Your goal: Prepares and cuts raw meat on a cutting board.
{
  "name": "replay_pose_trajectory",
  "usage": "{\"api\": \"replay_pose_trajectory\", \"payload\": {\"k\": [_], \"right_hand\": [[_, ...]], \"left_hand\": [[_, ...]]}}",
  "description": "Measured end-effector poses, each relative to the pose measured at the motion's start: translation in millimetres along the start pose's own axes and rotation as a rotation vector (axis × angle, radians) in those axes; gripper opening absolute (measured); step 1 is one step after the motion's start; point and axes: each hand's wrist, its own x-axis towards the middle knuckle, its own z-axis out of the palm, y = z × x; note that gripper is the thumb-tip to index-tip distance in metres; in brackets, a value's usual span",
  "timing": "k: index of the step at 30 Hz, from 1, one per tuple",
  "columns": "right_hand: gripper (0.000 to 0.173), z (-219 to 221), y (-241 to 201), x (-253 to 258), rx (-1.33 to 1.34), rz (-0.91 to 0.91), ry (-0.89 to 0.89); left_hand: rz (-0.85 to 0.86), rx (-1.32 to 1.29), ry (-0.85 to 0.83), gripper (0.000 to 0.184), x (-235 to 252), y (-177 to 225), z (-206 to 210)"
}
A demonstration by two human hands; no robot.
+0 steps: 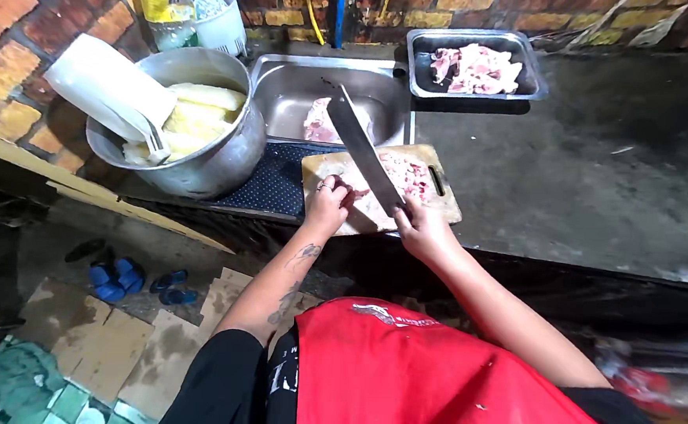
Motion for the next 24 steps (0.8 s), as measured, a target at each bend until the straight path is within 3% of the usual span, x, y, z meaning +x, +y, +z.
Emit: {"api": "replay_pose_trajectory", "payload": {"k": [10, 12, 15, 18, 20, 22, 24], "right_hand": [[0.027, 13, -17, 20, -0.159, 0.061, -0.082], [0.027, 5, -21, 20, -0.155, -0.032, 0.037], [0.029, -15, -39, 22, -0.110, -0.197, 0.260], [0.026, -21, -50, 26, -0.072, -0.258, 0.378], [0.027, -7, -44, 26, -0.126, -0.167, 0.234], [0.029, 14, -32, 27, -0.222, 0.062, -0.084], [0.033, 20, -31, 32, -0.278, 0.175, -0.222]], "left_hand": [[0.099, -0.035, 0.082, 0.016, -6, -5, 7], [0.076, -0.039, 0.059, 0.017, -6, -4, 6], [-0.040, -0.016, -0.156, 0.026, -1, 0, -5], [-0.009, 0.050, -0.153, 0.026, 1, -5, -1], [0.025, -0.020, -0.082, 0.024, -2, -4, -2], [0.107, -0.076, 0.055, 0.017, -6, -4, 4], [0.139, -0.074, 0.085, 0.016, -2, -6, 4]]}}
